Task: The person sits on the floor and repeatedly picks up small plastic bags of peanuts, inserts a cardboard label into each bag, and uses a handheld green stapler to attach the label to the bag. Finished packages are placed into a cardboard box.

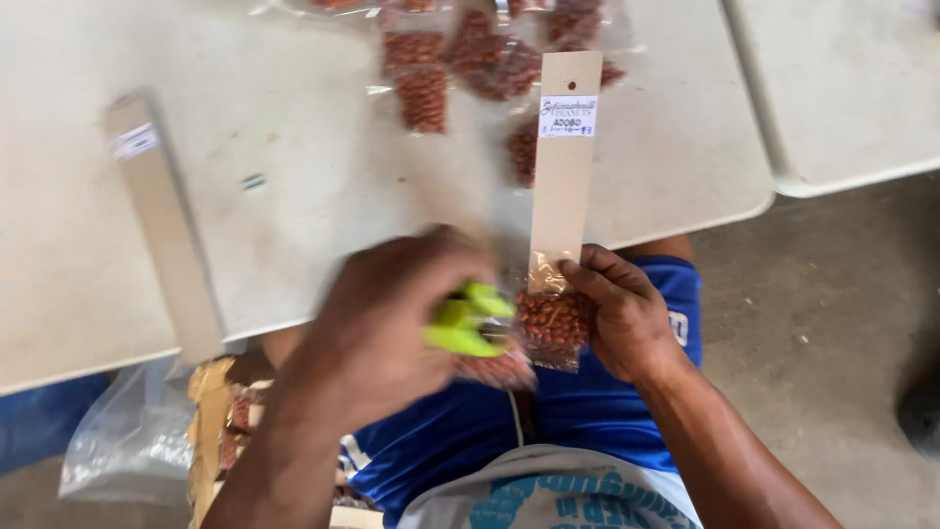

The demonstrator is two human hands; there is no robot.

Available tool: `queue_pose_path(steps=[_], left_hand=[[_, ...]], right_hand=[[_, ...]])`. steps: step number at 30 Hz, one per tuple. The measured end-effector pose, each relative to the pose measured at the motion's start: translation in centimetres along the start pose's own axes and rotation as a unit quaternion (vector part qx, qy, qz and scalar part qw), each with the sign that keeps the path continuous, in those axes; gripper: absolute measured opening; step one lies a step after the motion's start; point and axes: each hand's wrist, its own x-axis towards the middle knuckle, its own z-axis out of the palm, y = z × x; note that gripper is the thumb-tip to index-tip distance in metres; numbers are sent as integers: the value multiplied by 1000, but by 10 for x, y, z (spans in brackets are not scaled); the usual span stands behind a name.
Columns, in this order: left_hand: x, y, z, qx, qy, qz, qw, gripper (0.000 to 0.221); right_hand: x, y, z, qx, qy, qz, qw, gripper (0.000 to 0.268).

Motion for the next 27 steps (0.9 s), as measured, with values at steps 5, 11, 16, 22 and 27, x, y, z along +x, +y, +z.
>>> queue_pose_path(steps=[5,11,16,22,27], left_hand=[[23,-10,57,53,-87,32,994,33],[20,-14,80,100,23,107,989,17],[15,-34,78,60,81,85,991,30],[-13,-37,72,-228,103,-198,948,29],[-22,-29,83,-231,155,-268,922,23]], right_hand=[[1,21,20,27,-91,5,995,13],[-9,21,12,165,-91,5,982,24],[-6,18,11,40,-62,-23,997,12],[-17,9,35,17,-5,-39,999,21],[-15,9,45,20,20,-63,998,20]])
